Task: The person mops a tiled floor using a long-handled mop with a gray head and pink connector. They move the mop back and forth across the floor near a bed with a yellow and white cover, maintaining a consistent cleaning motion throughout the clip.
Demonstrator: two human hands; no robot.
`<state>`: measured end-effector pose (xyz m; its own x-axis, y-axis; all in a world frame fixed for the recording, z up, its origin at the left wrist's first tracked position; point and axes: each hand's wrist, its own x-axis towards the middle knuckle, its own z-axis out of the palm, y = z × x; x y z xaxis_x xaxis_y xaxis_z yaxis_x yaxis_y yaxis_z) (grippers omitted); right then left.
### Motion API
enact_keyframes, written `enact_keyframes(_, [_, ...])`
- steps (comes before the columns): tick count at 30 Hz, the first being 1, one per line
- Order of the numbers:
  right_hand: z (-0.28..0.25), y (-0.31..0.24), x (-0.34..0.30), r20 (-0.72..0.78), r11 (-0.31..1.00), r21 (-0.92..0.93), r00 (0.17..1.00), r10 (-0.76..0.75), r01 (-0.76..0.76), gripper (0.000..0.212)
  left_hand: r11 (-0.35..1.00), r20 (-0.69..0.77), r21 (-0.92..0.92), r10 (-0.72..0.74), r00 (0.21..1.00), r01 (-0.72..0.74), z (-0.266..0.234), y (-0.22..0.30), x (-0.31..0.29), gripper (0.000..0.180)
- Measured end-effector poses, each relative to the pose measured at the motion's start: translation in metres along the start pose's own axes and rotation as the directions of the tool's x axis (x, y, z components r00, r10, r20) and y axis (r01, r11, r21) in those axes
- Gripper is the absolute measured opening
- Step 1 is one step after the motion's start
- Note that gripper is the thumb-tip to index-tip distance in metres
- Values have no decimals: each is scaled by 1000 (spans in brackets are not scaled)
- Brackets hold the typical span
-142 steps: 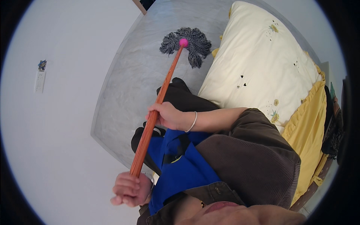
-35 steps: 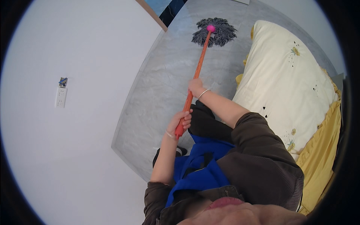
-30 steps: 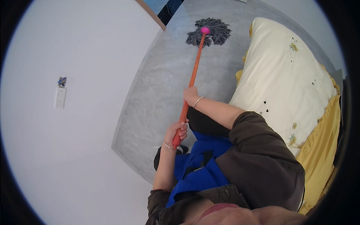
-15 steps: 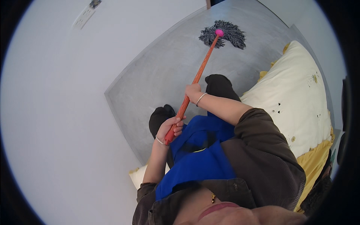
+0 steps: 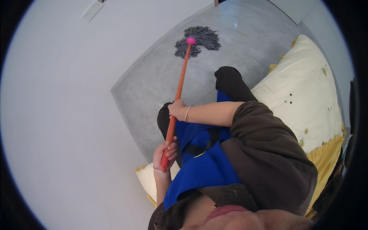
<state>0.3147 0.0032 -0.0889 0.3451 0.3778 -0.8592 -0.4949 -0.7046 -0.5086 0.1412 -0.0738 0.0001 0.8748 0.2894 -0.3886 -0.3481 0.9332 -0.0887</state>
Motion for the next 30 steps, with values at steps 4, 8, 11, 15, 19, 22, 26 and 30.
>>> enact_keyframes(4, [5, 5, 20, 38, 999, 34, 999, -29, 28, 16, 994, -139, -66, 74, 988, -84, 2, -6, 4, 33])
enact_keyframes(8, [3, -8, 29, 269, 875, -302, 915, -302, 378, 15, 997, -92, -46, 65, 994, -69, 28, -5, 16, 33])
enact_keyframes(11, [-13, -29, 7, 125, 987, 134, 986, -107, 90, 12, 992, -125, 125, 14, 992, 2, 59, -7, 26, 32])
enact_keyframes(15, [-48, -59, -3, 121, 933, 349, 983, -138, 88, 4, 894, -241, 429, -22, 970, 127, 89, -11, 61, 27])
enact_keyframes(19, [-66, -77, 17, 194, 872, 468, 947, -255, 139, 6, 726, -295, 658, 6, 956, 198, 111, -11, 99, 22])
enact_keyframes(22, [-83, -91, 29, 128, 848, 508, 960, -247, 151, 7, 626, -385, 726, 25, 923, 286, 132, -23, 127, 18])
enact_keyframes(26, [-123, -104, 34, 175, 799, 590, 948, -266, 115, 7, 513, -431, 783, 40, 902, 351, 156, -46, 161, 13])
enact_keyframes(30, [-159, -112, 28, 186, 767, 633, 943, -277, 101, 8, 443, -474, 798, 40, 880, 409, 180, -68, 178, 15])
